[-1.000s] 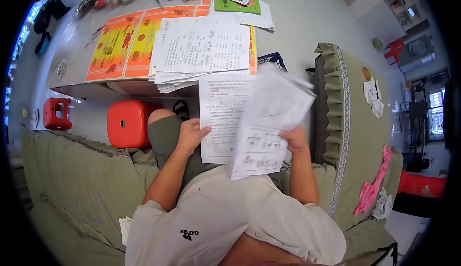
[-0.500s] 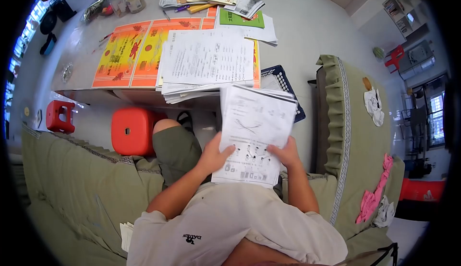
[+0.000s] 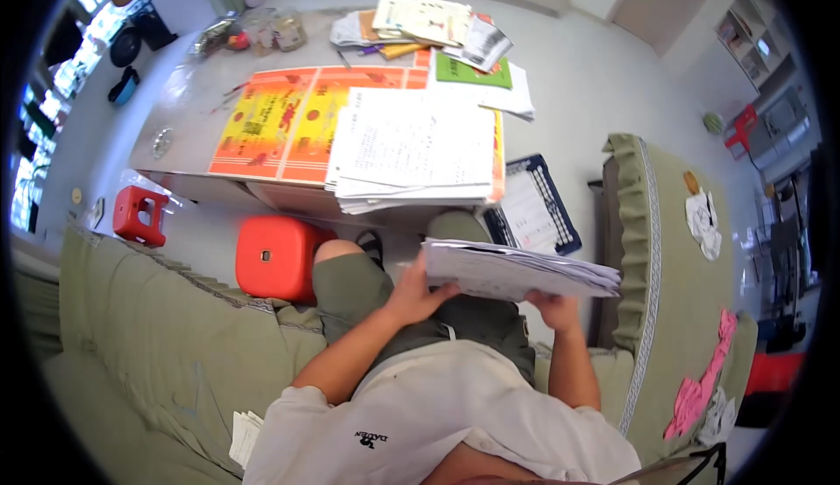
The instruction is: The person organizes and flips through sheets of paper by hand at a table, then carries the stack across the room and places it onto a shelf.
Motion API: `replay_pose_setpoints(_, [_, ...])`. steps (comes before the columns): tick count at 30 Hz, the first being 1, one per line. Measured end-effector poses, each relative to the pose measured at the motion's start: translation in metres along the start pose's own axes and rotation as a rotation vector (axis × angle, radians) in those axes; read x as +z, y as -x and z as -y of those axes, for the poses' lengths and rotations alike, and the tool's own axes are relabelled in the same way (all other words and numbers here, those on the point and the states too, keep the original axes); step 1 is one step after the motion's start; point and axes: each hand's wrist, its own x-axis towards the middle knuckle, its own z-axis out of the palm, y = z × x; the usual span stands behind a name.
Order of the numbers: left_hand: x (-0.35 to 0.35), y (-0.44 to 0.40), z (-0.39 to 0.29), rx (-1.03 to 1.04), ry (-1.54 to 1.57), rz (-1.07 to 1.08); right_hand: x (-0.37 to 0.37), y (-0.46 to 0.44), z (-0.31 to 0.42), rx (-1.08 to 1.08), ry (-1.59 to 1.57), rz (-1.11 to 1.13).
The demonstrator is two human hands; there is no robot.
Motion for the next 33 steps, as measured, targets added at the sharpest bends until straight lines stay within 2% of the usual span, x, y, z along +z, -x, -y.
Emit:
replay_pose_setpoints(2, [0.007, 0.007, 0.004, 0.082, 0.054, -0.031, 0.001, 0.013, -0.031, 0.012, -0.008, 0.001])
replay_pose_setpoints(5, [0.011, 0.013, -0.004, 0.146, 0.076, -0.085, 0.004, 0.020, -0.020, 0.063, 0.024, -0.095])
replay_pose_setpoints(9, [0.010, 0.009, -0.001, 0.158, 0.089, -0.097, 0.014, 0.010, -0.014, 0.106, -0.180, -0.120])
replay_pose_setpoints(12, [0.018, 0.017, 0.005, -0.005, 0.168, -0.109, 0.025, 0.019, -0.034, 0.159, -0.194, -0.130])
replay_pose_setpoints(13, [0.017, 0.016, 0.005, 0.026, 0.116, -0.115, 0.026, 0.019, -0.037, 0.105, -0.126, -0.108])
replay_pose_setpoints(16, [0.014, 0.020, 0.008, 0.070, 0.115, -0.160, 0.017, 0.030, -0.055, 0.272, -0.084, 0.016])
replay_pose_setpoints(17, [0.011, 0.023, 0.002, -0.072, 0.182, -0.148, 0.020, 0.033, -0.053, 0.283, -0.075, 0.013])
replay_pose_setpoints(22, [-0.025, 0.041, -0.007, -0.055, 0.034, -0.279, 0.058, 0.024, -0.038, 0.263, -0.022, 0.046])
replay_pose_setpoints(23, [-0.036, 0.047, -0.010, -0.060, 0.024, -0.306, 0.071, 0.017, -0.032, 0.265, -0.122, 0.067])
replay_pose_setpoints(27, [-0.072, 0.106, -0.014, -0.268, -0.130, -0.501, 0.124, -0.004, -0.003, 0.278, -0.234, 0.419])
replay_pose_setpoints(30, [-0.070, 0.128, -0.053, -0.397, -0.108, -0.701, 0.140, -0.023, 0.016, 0.274, -0.323, 0.624])
replay_pose_setpoints(32, [-0.063, 0.138, -0.055, -0.510, 0.103, -0.811, 0.150, -0.044, 0.016, 0.339, -0.340, 0.810])
replay_pose_setpoints(33, [-0.062, 0.149, -0.041, -0.393, 0.068, -0.963, 0.168, -0.060, 0.028, 0.370, -0.332, 0.937])
